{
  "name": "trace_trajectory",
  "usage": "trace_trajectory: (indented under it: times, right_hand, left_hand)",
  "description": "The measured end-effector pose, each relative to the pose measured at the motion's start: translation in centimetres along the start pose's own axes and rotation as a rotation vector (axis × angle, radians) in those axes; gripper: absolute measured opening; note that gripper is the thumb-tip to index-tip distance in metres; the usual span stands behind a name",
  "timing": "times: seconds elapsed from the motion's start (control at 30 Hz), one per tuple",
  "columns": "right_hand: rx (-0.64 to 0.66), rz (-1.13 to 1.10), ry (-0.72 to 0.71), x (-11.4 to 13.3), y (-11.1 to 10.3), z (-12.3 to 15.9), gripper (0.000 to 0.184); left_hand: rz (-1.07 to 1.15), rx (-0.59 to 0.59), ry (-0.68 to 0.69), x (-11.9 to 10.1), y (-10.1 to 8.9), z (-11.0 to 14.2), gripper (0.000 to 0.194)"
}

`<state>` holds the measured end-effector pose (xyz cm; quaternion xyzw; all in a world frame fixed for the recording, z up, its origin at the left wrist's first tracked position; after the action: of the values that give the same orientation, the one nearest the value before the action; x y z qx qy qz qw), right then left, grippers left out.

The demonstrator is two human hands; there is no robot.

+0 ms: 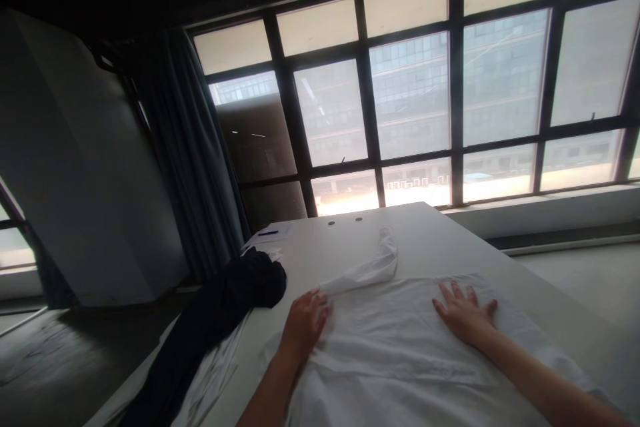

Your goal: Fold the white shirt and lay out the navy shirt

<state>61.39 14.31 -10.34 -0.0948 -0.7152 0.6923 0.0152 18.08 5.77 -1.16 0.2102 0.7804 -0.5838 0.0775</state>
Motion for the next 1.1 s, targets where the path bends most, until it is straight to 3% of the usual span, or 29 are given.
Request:
trace_trajectory:
  times: [0.1, 0.2, 0.43, 0.67, 0.77, 0.83, 0.93, 1.03, 1.1]
  right_hand:
    - [-0.024, -0.027, -0.046, -0.6, -0.4, -1.1, 0.068]
    - [-0.031, -0.039, -0.092, -1.1, -0.8, -2.1, 0.066]
    - [-0.061, -0.021, -0.121, -1.0, -0.8, -1.2, 0.066]
    - [-0.056, 0.025, -0.159, -0.4, -0.6, 2.5, 0.064]
    - [-0.058, 0.019, -0.248, -0.4, -2.0, 4.0, 0.064]
    - [-0.028, 0.018, -0.348, -0.3, -3.9, 4.9, 0.059]
    - [0.062, 0.020, -0.473, 0.8, -7.3, 5.9, 0.039]
    - [0.042, -0.015, -0.514, 4.0, -10.6, 6.1, 0.034]
    - [0.005, -0.059, -0.544, 7.5, -12.0, 6.0, 0.036]
  left_hand:
    - [0.061, 0.243, 0.126, -2.1, 2.3, 0.9, 0.059]
    - [0.056, 0.386, 0.046, -2.4, 3.5, 1.5, 0.070]
    - [0.023, 0.407, -0.050, -2.6, 2.6, 2.9, 0.074]
    - [0.016, 0.470, -0.114, -2.7, 1.3, 7.1, 0.077]
    - [0.034, 0.499, -0.150, -2.4, 0.1, 8.7, 0.085]
    - [0.067, 0.517, -0.141, -2.2, -1.1, 9.0, 0.075]
    - [0.091, 0.572, -0.164, -2.1, -3.2, 7.3, 0.049]
    - [0.132, 0.695, -0.214, -2.7, -4.3, 3.0, 0.035]
    - [0.131, 0.568, -0.213, -3.3, -4.5, -0.8, 0.030]
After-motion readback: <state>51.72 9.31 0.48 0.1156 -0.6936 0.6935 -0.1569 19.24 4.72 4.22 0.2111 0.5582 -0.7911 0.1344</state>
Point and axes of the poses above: each hand's wrist, its own z-axis away from the middle knuckle, its own y-axis out of the palm, x = y × z, the point moved 4 cm from there along -z, towards the middle knuckle, and after that the axes turned 13 degrees about z, right-handed, at the moved point
